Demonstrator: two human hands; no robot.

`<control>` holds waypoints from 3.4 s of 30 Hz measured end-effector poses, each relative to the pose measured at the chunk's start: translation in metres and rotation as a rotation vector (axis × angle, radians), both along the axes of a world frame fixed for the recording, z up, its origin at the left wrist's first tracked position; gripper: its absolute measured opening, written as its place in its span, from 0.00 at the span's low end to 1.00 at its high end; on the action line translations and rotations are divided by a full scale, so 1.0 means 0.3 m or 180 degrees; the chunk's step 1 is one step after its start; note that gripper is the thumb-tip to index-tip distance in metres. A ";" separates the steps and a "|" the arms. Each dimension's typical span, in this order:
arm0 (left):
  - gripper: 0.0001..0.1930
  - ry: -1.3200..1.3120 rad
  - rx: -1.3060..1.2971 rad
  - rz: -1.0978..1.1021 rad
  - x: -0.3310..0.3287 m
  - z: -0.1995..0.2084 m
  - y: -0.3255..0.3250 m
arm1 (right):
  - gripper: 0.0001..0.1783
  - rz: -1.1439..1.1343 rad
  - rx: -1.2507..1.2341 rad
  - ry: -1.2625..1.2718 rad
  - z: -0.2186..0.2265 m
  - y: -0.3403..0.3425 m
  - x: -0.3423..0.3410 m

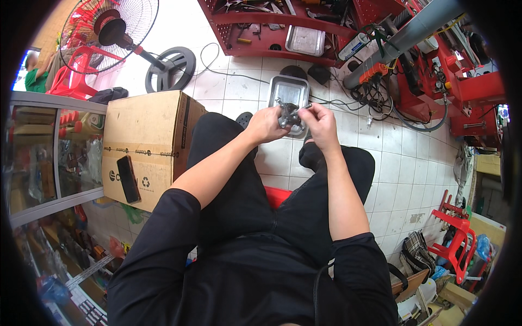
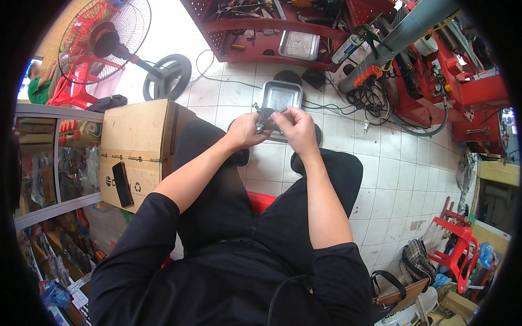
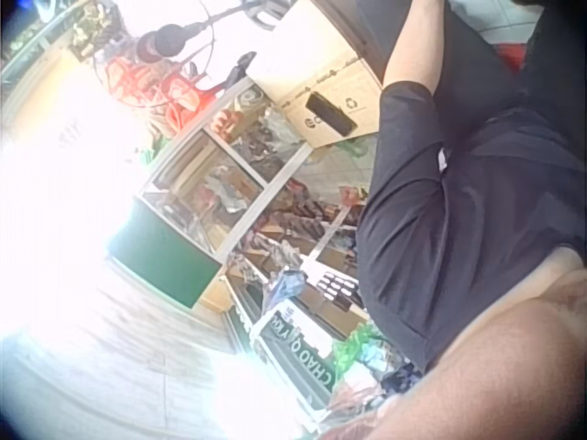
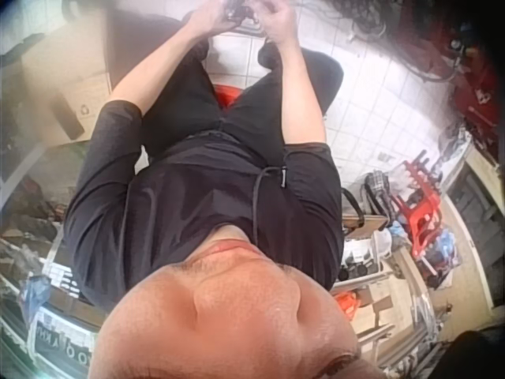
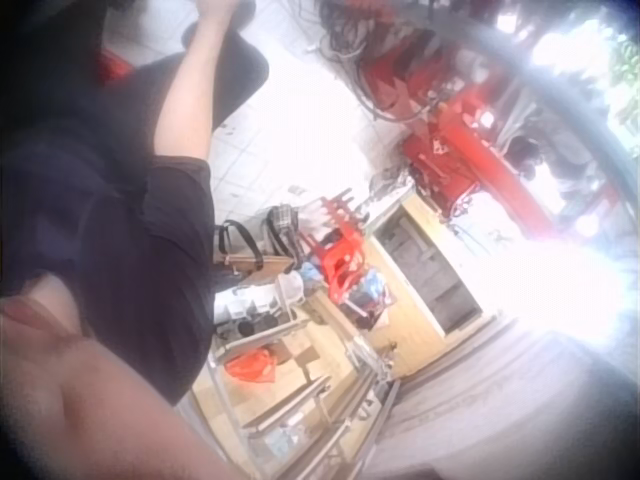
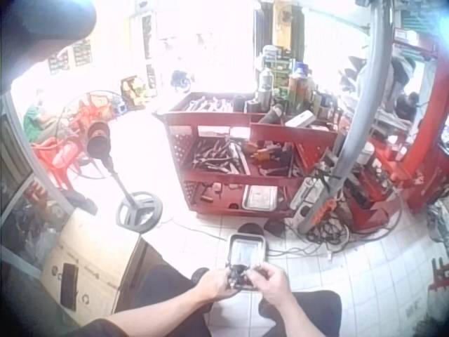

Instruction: The person sits on a stool and assembles a mechanical component, likely a bicycle hub or gear, using their hands. They insert a small metal pin into the assembly and rotate the part to check its movement.

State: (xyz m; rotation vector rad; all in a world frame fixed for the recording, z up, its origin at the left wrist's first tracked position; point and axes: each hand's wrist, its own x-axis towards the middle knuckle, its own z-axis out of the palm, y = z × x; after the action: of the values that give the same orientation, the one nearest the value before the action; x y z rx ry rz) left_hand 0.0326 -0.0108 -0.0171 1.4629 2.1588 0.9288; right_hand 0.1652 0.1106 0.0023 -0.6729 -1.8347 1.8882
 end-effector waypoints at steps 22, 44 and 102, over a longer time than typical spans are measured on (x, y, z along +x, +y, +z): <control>0.16 -0.0113 0.0067 0.0166 -0.002 -0.009 0.000 | 0.10 0.0203 -0.0781 0.0093 0.017 0.025 0.022; 0.17 -0.0191 0.0038 0.0142 0.000 0.000 -0.001 | 0.08 0.0160 -0.0624 0.0124 0.028 0.016 0.012; 0.15 -0.0176 0.0079 0.0058 -0.008 -0.015 -0.006 | 0.07 0.0322 -0.0414 0.0071 0.040 -0.009 0.001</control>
State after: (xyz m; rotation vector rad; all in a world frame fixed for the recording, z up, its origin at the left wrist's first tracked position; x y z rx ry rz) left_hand 0.0301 -0.0125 -0.0215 1.4143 2.1314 0.9943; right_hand 0.1655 0.1080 0.0142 -0.6091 -1.7742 2.0864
